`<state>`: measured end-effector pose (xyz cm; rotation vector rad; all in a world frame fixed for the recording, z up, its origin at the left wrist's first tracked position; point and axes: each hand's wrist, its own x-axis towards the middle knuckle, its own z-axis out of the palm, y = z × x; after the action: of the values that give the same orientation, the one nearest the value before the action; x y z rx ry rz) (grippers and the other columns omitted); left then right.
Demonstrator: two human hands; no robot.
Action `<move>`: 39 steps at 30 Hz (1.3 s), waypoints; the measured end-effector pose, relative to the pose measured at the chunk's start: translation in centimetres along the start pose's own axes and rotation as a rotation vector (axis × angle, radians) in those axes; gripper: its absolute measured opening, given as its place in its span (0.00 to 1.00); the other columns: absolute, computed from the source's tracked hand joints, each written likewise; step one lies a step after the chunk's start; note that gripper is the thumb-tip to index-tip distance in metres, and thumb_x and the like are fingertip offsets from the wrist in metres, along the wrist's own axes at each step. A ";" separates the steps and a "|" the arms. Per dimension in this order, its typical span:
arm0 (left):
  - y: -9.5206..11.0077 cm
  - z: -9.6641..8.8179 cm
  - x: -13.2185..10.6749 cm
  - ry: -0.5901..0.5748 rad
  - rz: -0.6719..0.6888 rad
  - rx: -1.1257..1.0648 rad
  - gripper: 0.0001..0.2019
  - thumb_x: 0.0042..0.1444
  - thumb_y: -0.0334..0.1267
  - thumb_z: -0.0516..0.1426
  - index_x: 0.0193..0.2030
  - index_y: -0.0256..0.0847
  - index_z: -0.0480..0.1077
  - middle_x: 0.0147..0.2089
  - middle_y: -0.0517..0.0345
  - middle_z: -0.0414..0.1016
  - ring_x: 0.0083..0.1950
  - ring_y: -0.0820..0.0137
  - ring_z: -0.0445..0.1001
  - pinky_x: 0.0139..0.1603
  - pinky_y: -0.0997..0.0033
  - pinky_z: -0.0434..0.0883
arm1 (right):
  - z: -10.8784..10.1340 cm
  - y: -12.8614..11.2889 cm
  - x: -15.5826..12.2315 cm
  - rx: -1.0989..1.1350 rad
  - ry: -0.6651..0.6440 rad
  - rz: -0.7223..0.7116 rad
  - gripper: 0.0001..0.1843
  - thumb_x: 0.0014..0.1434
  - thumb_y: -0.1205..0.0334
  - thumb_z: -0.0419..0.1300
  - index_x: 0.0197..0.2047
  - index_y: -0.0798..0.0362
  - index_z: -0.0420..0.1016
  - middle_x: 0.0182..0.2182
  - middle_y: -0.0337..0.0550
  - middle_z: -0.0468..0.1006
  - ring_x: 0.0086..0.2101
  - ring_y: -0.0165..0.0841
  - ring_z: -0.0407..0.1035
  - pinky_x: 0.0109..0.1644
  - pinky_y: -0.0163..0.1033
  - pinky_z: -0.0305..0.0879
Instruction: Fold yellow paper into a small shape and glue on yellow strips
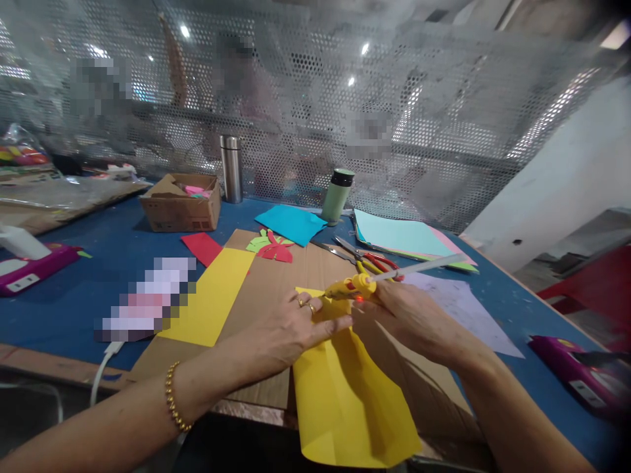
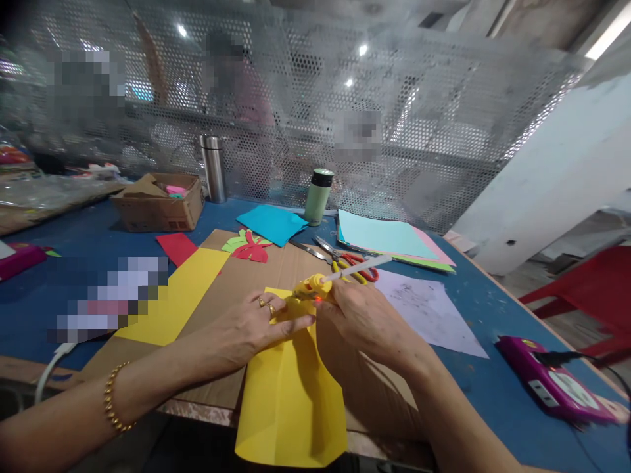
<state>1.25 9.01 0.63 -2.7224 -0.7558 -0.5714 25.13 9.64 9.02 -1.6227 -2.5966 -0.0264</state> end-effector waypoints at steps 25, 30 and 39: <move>0.0 -0.2 0.1 -0.035 -0.009 0.000 0.27 0.69 0.29 0.49 0.73 0.50 0.54 0.51 0.48 0.71 0.49 0.62 0.69 0.54 0.57 0.64 | 0.0 0.0 0.0 0.009 0.010 -0.014 0.15 0.69 0.56 0.51 0.35 0.52 0.73 0.31 0.46 0.80 0.31 0.38 0.74 0.35 0.40 0.62; 0.0 -0.3 0.1 -0.028 -0.004 0.004 0.27 0.70 0.29 0.48 0.73 0.49 0.54 0.51 0.47 0.71 0.49 0.61 0.69 0.54 0.57 0.64 | -0.2 -0.1 -0.1 0.002 0.022 -0.004 0.13 0.68 0.57 0.52 0.33 0.51 0.70 0.31 0.45 0.79 0.31 0.38 0.73 0.34 0.40 0.60; 0.0 -0.1 0.0 -0.040 -0.009 0.015 0.27 0.69 0.29 0.48 0.73 0.49 0.54 0.50 0.47 0.71 0.49 0.61 0.69 0.55 0.56 0.64 | 0.1 0.1 0.0 0.054 0.062 -0.032 0.15 0.69 0.55 0.52 0.38 0.52 0.76 0.31 0.46 0.81 0.32 0.38 0.74 0.36 0.39 0.64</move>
<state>1.21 8.97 0.77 -2.7257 -0.7796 -0.5127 25.21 9.63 8.92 -1.5371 -2.5544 -0.0092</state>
